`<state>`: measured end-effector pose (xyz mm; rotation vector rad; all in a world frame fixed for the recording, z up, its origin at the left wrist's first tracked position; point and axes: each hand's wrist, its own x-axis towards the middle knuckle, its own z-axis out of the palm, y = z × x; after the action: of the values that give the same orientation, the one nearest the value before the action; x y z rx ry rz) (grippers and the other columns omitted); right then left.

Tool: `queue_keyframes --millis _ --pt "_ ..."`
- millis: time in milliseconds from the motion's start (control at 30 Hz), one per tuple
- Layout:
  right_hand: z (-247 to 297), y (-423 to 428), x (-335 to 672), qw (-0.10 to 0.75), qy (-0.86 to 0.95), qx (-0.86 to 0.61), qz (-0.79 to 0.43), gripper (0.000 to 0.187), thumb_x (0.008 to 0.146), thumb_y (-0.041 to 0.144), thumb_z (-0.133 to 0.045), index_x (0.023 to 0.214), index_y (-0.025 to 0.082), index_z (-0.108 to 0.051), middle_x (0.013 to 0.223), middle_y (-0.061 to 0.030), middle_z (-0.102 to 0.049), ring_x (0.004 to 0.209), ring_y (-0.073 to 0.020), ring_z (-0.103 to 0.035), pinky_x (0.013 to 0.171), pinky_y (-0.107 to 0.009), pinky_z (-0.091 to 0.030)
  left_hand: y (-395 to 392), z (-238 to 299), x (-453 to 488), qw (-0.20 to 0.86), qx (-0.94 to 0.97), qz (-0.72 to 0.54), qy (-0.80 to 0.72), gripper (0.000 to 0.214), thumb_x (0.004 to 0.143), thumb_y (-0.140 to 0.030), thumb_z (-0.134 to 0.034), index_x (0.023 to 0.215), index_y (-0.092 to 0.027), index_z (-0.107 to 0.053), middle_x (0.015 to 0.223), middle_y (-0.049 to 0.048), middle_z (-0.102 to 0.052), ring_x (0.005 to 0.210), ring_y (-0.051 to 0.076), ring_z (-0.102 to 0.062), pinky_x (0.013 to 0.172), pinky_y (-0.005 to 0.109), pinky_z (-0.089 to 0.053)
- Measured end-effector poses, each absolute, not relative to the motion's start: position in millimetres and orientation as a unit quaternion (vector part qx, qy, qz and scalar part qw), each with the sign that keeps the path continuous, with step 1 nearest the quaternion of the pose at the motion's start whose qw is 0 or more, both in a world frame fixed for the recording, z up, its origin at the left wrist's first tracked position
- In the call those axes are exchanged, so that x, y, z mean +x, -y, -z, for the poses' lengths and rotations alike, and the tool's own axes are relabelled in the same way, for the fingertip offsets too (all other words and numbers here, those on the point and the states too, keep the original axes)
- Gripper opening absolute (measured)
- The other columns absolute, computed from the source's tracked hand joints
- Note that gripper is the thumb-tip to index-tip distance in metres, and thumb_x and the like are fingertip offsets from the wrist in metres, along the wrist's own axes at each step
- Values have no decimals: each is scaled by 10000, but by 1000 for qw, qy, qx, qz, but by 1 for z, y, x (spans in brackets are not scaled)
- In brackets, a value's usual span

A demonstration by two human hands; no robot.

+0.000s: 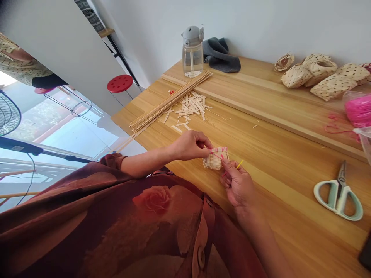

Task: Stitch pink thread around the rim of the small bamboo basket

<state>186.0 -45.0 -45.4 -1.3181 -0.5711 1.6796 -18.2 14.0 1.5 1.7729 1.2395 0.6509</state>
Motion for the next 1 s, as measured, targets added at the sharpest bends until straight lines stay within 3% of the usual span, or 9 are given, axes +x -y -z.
queue_keyframes --millis 100,267,533,700,1000 --pt "48 46 187 447 238 -537 -674 684 487 535 -1023 586 207 -431 481 105 -281 422 -28 -232 373 -182 -211 -12 4 -17 408 724 -291 -474 177 755 -241 -717 840 -139 -834 772 15 -732 707 102 -594 665 223 -437" --pt "47 48 193 441 263 -546 -662 685 492 559 -1018 572 199 -441 492 102 -288 413 -18 -216 370 -187 -182 -6 6 -14 474 683 -293 -471 243 756 -207 -672 904 -103 -833 781 35 -772 720 112 -643 671 212 -470" --pt "42 52 206 424 295 -553 -654 651 530 517 -1013 540 195 -447 498 92 -282 417 -27 -243 373 -190 -178 -4 9 -10 505 653 -311 -471 199 700 -218 -739 840 -102 -821 742 29 -749 696 103 -623 636 189 -467" --pt "48 52 246 437 305 -570 -625 710 585 512 -976 480 192 -351 477 77 -266 410 -40 -235 362 -207 -199 -9 6 -18 500 632 -311 -504 156 704 -216 -708 785 -109 -789 694 13 -711 649 88 -585 593 188 -423" --pt "54 64 287 447 325 -604 -574 607 508 481 -1028 507 169 -507 501 41 -405 419 -31 -305 383 -208 -222 -12 7 -17 465 666 -307 -496 187 721 -252 -740 816 -100 -793 708 21 -714 646 92 -574 594 207 -413"
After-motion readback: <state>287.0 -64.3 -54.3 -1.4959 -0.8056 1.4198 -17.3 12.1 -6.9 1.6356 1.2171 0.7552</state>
